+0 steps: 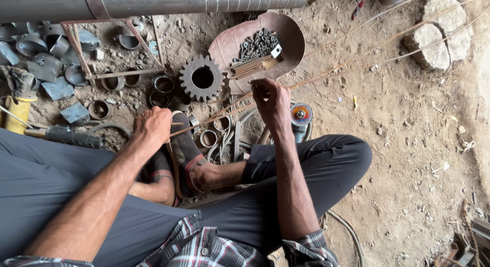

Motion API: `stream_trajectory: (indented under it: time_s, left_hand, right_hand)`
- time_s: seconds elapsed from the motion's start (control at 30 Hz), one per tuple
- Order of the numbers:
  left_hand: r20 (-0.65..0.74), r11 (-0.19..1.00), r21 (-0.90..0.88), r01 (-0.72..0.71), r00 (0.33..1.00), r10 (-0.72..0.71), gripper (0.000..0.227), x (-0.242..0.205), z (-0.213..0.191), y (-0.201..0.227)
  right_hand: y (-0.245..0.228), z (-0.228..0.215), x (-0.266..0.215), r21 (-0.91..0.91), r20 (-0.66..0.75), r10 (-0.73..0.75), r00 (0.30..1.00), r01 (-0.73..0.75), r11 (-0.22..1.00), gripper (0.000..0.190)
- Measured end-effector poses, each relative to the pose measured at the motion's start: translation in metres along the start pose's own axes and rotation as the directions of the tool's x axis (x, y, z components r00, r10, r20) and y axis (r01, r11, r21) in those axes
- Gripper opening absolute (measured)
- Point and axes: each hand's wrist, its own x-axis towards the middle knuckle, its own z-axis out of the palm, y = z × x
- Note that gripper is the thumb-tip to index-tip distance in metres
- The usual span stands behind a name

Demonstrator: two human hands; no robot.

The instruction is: The person sits on the ground in a workshop and repeatedly measures small metal rings using a thin metal rod. They place the rod against the rings to check dimensions, then remove it and repeat the process on different rings.

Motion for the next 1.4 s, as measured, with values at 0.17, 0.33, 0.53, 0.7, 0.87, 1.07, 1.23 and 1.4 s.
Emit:
stream_trajectory:
  time_s: [0.17,0.33,0.53,0.7,0.87,1.07,1.23,1.4]
  left_hand:
    - [-0.311,0.992,-0.006,-0.126,0.943,0.118,0.008,0.003,0.019,-0.003]
    - [-0.273,0.993,0.011,-0.121,0.955,0.120,0.009,0.005,0.021,0.000]
    - [-0.436,0.983,-0.025,-0.182,0.887,0.153,0.010,0.015,0.039,-0.005]
    - [-0.705,0.924,-0.106,-0.368,0.683,0.192,0.006,0.016,0.057,-0.011]
    - [-0.467,0.974,-0.078,-0.214,0.871,0.154,0.014,0.020,0.046,-0.002]
    - [-0.298,0.996,0.055,-0.070,0.951,0.083,0.014,0.019,0.037,0.006]
    - [-0.237,0.996,0.082,-0.028,0.970,0.047,0.013,0.025,0.036,0.009]
    - [-0.237,0.998,0.051,-0.044,0.970,0.055,0.015,0.021,0.042,0.015]
  right_hand:
    - [-0.001,0.002,0.002,-0.017,0.020,-0.001,1.000,0.002,1.000,0.012]
    - [-0.005,-0.001,0.002,0.004,0.019,0.018,1.000,-0.018,1.000,0.014]
    - [0.005,0.003,0.001,-0.029,0.014,0.046,0.999,-0.046,0.999,0.018]
    - [0.035,0.002,-0.005,0.078,-0.070,-0.063,0.996,0.069,0.995,0.019]
    - [0.050,0.004,0.000,0.144,-0.145,0.047,0.988,-0.026,0.989,0.012]
    - [0.034,0.001,-0.002,-0.048,-0.129,-0.031,0.991,0.025,0.999,0.009]
    - [0.021,0.003,-0.001,-0.026,-0.081,-0.003,0.997,0.001,1.000,0.009]
    - [0.013,0.004,-0.003,-0.013,-0.046,0.036,0.998,-0.036,0.999,0.011]
